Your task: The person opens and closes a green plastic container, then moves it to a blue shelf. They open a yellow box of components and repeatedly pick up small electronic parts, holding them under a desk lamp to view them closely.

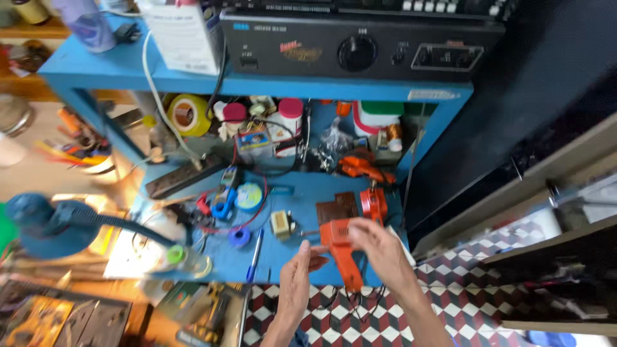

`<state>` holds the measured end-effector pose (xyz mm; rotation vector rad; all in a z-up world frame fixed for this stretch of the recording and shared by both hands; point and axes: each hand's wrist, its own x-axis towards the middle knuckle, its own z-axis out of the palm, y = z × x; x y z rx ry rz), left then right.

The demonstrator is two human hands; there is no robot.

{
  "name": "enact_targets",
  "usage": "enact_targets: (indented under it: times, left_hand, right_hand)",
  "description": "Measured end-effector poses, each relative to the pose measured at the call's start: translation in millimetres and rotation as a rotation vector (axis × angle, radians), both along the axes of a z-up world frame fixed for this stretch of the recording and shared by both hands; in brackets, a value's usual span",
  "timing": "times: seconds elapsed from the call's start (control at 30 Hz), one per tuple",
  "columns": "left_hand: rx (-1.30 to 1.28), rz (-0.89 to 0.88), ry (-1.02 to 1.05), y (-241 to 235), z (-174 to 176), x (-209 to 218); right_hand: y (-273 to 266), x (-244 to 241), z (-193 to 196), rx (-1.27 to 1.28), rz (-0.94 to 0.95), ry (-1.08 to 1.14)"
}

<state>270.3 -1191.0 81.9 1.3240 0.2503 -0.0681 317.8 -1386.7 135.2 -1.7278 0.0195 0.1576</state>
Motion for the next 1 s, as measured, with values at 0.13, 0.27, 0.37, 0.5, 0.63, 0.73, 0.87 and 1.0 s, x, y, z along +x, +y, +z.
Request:
enact_targets:
  times: [0.13, 0.27, 0.37, 0.5, 0.63, 0.73, 0.87, 1.0]
  left_hand:
    - [-0.051, 0.001, -0.031, 14, 17, 61]
    - [-0.089, 0.057, -0.048, 19, 19, 82]
    - [-0.163, 0.120, 0.045, 20, 13, 87]
    - [0.070, 0.025, 0.048, 10, 9, 80]
    - [0.367, 0.012, -0.136, -22, 22, 89]
    - [0.585, -0.021, -0.433, -48, 21, 94]
    - [0.748, -0.140, -0.596, -80, -12, 86]
    - [0.691, -0.109, -0.595, -113, -60, 69]
  right_hand:
    - [-2, 103, 11, -0.135, -0.151, -0.221]
    - [-6, 189, 38, -0.632, -0.227, -0.354]
    - [0, 250, 58, -0.588, -0.174, -0.172]
    - [-25, 274, 46, -0.365, -0.161, -0.063]
    - [-60, 294, 17, -0.150, -0.291, -0.286]
    - [-78, 339, -8, -0.349, -0.350, -0.399]
    - [-83, 418, -35, -0.894, -0.195, -0.598]
    - [-71, 460, -48, -1.247, -0.028, -0.422]
